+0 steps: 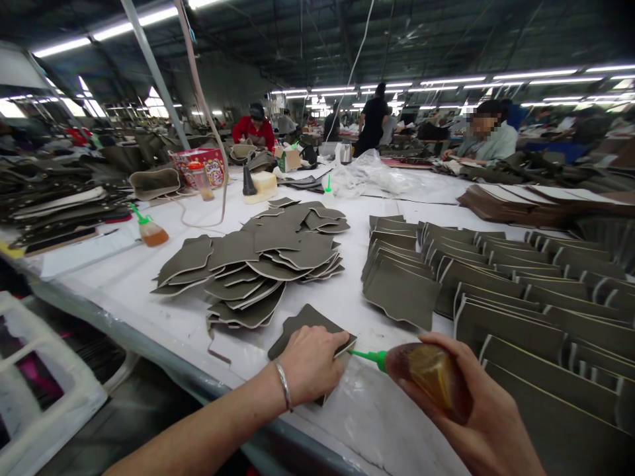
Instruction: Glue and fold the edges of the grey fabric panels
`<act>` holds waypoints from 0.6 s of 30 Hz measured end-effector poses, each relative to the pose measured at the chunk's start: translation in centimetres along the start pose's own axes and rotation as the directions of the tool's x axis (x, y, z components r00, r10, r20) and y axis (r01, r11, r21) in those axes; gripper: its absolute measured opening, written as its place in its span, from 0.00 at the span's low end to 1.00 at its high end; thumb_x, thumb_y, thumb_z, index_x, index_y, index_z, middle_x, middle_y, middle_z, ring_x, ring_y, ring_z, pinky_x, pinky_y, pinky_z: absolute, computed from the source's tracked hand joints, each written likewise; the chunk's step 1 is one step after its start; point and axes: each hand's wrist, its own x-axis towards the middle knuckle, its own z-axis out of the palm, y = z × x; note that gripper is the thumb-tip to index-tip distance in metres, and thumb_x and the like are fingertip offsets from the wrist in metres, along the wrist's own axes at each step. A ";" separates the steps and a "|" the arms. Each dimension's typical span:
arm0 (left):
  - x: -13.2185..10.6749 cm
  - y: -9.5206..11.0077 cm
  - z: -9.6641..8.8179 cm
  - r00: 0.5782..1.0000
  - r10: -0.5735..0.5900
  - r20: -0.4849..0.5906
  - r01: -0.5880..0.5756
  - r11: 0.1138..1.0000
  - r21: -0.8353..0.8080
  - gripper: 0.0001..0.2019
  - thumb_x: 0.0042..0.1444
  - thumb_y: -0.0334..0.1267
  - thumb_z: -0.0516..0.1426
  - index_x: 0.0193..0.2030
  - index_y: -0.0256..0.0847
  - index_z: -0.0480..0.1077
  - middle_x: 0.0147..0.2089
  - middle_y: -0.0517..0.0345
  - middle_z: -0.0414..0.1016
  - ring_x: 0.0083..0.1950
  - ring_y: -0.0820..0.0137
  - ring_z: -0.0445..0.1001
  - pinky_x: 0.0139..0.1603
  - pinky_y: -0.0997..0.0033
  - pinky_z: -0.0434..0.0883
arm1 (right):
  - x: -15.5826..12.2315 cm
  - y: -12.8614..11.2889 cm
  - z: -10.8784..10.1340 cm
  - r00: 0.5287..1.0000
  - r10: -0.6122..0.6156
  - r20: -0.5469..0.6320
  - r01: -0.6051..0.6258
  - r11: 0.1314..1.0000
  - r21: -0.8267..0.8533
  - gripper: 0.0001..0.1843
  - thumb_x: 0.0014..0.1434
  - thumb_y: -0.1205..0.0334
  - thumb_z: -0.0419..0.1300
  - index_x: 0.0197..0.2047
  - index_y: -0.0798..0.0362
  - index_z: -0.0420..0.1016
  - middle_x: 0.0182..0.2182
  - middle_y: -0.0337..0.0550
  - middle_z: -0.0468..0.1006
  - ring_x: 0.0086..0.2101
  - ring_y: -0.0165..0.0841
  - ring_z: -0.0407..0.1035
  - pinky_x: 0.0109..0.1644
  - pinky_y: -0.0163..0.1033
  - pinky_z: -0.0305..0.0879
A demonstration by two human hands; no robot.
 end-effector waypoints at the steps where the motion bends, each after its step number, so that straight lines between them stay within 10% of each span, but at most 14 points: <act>1: 0.0 0.0 0.0 1.000 -0.001 -0.002 0.001 1.000 -0.008 0.24 0.55 0.37 0.49 0.58 0.53 0.69 0.39 0.50 0.77 0.41 0.54 0.76 0.42 0.55 0.72 | 0.0 0.0 0.0 0.999 0.035 -0.015 -0.035 0.999 0.011 0.24 0.57 0.44 0.65 0.53 0.41 0.66 0.44 0.39 0.76 0.40 0.41 0.74 0.45 0.43 0.70; 18: -0.3 -0.3 0.1 1.000 0.017 -0.014 -0.018 0.995 -0.102 0.25 0.55 0.38 0.51 0.59 0.52 0.69 0.39 0.52 0.75 0.41 0.56 0.76 0.43 0.57 0.72 | -0.4 1.3 0.4 0.974 0.217 -0.067 -0.209 0.972 0.112 0.26 0.55 0.40 0.64 0.52 0.44 0.67 0.40 0.37 0.75 0.36 0.40 0.72 0.39 0.39 0.68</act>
